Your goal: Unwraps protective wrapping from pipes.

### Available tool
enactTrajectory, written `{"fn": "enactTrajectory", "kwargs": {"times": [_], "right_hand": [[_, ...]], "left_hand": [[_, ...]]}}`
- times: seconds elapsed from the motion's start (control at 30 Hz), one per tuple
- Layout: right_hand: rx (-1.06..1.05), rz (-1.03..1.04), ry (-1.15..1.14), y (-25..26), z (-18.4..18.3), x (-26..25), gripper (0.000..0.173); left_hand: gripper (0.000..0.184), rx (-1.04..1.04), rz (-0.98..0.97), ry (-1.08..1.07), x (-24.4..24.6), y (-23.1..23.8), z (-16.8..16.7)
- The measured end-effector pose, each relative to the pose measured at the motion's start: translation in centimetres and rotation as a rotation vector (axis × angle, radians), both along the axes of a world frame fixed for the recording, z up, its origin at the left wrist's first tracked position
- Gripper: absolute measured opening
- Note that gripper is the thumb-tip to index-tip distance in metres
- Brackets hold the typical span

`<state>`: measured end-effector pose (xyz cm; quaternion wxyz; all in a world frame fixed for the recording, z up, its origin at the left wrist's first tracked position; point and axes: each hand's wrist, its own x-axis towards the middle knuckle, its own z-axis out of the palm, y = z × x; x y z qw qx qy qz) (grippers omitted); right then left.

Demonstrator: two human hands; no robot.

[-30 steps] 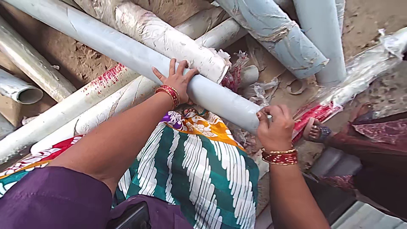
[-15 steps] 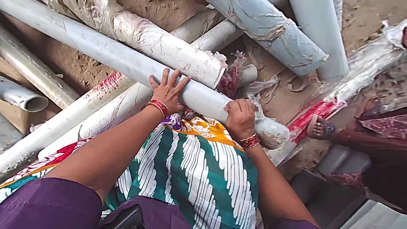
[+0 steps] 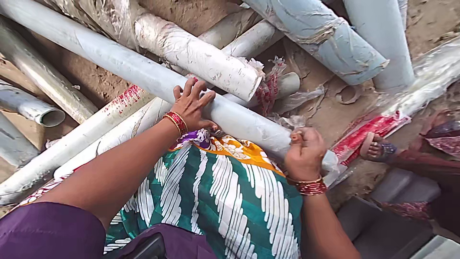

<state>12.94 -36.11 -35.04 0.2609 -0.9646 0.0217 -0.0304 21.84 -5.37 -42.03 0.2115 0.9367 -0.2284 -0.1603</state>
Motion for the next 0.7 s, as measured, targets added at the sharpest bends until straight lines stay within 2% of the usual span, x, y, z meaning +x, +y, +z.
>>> {"fn": "enactTrajectory", "kwargs": {"times": [0.1, 0.2, 0.3, 0.4, 0.5, 0.6, 0.7], "right_hand": [[0.091, -0.143, 0.076, -3.7, 2.9, 0.7, 0.035], [0.096, -0.030, 0.139, -4.1, 3.6, 1.9, 0.029], [0.086, 0.147, 0.149, -0.9, 2.6, 3.9, 0.020], [0.118, 0.223, 0.093, 2.5, 0.6, 5.8, 0.020], [0.151, 0.294, 0.158, 4.6, -1.2, 6.4, 0.017], [0.203, 0.403, 0.225, 5.3, -2.9, 6.0, 0.015], [0.228, 0.473, 0.182, 5.3, -3.2, 5.5, 0.017]], "left_hand": [[0.093, -0.040, -0.060, 0.124, 2.0, 0.1, -0.6], [0.102, -0.099, -0.023, 0.094, 2.2, -0.3, -1.1], [0.103, -0.113, 0.029, 0.015, 0.0, 0.3, -1.5], [0.096, -0.111, 0.101, -0.215, -4.0, 0.9, -3.1], [0.093, -0.090, 0.196, -0.400, -6.2, 1.1, -4.5], [0.106, -0.064, 0.163, -0.339, -5.3, 0.9, -3.7], [0.112, -0.049, 0.115, -0.257, -4.1, 0.9, -2.9]]}}
